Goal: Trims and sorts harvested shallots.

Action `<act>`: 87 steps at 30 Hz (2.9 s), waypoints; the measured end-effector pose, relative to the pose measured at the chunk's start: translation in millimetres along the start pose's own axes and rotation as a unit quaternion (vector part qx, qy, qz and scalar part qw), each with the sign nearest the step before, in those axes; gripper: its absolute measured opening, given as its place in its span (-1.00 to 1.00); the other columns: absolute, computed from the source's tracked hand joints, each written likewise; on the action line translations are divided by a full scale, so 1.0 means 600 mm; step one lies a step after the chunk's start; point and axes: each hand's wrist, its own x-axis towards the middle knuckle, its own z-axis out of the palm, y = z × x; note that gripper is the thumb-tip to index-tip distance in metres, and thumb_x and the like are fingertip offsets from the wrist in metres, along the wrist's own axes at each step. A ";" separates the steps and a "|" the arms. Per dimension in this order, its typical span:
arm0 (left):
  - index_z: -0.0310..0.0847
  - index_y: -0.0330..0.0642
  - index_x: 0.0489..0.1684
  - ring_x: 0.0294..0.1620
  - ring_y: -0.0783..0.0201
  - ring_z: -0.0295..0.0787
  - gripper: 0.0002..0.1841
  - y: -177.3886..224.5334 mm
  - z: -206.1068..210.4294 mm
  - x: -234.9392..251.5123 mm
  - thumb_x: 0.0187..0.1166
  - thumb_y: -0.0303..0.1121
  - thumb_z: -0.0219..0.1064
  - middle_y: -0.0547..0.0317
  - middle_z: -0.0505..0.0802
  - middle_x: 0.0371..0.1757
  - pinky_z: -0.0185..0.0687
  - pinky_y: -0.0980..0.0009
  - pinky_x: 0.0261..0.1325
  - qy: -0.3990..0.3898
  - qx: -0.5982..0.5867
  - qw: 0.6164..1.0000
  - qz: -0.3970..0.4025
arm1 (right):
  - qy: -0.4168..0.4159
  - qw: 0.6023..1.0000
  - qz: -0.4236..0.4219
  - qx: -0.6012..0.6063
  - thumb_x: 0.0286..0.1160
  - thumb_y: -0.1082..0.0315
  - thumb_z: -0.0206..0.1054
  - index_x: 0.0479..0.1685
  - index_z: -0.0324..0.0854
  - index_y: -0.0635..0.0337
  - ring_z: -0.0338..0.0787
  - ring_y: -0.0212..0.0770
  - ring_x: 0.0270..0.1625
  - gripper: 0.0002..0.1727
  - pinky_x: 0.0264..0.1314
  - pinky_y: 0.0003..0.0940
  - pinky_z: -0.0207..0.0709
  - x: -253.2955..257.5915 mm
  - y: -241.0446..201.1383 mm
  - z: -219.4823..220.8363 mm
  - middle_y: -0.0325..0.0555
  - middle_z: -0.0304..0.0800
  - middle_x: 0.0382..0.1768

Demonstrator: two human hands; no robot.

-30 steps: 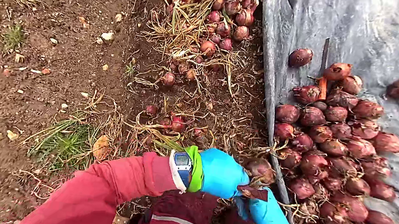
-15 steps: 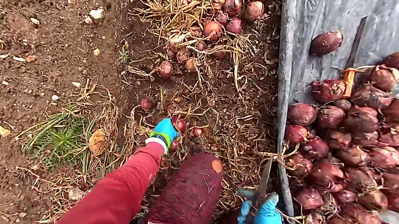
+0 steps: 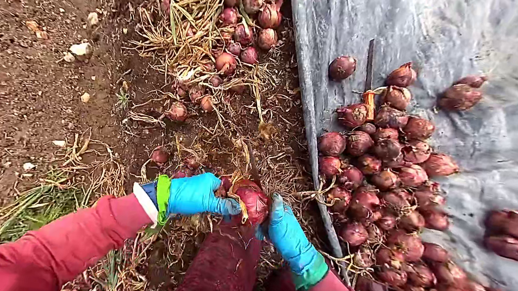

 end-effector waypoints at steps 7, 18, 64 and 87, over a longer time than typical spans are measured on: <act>0.84 0.04 -0.09 -0.10 0.09 0.88 -0.42 0.052 0.075 -0.023 0.24 0.34 0.59 0.15 0.92 -0.25 0.75 -0.16 0.10 0.180 0.278 0.938 -0.106 | 0.058 0.994 0.094 0.019 0.64 -0.52 -0.39 -0.26 0.67 0.16 0.59 -0.16 -0.74 -0.03 -0.65 -0.21 0.58 -0.157 0.076 -0.030 -0.08 0.59 -0.72; 0.82 0.03 0.12 0.10 -0.01 0.89 -0.58 0.018 0.126 -0.089 0.61 0.14 0.39 0.04 0.94 -0.04 0.71 -0.28 0.23 0.330 0.208 0.917 -0.082 | 0.301 0.943 -0.054 0.134 0.69 -0.41 -0.67 -0.39 0.55 0.10 0.53 -0.19 -0.82 -0.03 -0.76 -0.17 0.55 -0.276 0.066 -0.052 -0.18 0.51 -0.80; 0.80 0.08 0.12 0.11 -0.03 0.87 -0.61 0.138 0.288 -0.051 0.80 0.05 0.11 0.08 0.92 0.00 0.69 -0.26 0.17 0.135 0.330 0.933 -0.055 | 0.141 0.988 -0.061 -0.013 0.42 -0.70 -0.40 -0.41 0.70 0.11 0.62 -0.18 -0.73 0.07 -0.65 -0.22 0.60 -0.293 0.089 0.005 -0.12 0.64 -0.71; 0.78 -0.11 0.12 0.10 -0.10 0.87 -0.67 -0.082 0.113 0.181 0.74 -0.06 0.30 -0.07 0.91 0.01 0.69 -0.29 0.22 0.200 0.125 0.956 -0.176 | 0.094 0.958 0.187 0.196 0.74 -0.40 -0.46 -0.11 0.69 0.27 0.72 -0.11 -0.63 -0.03 -0.54 -0.20 0.71 -0.033 0.186 -0.035 -0.01 0.70 -0.61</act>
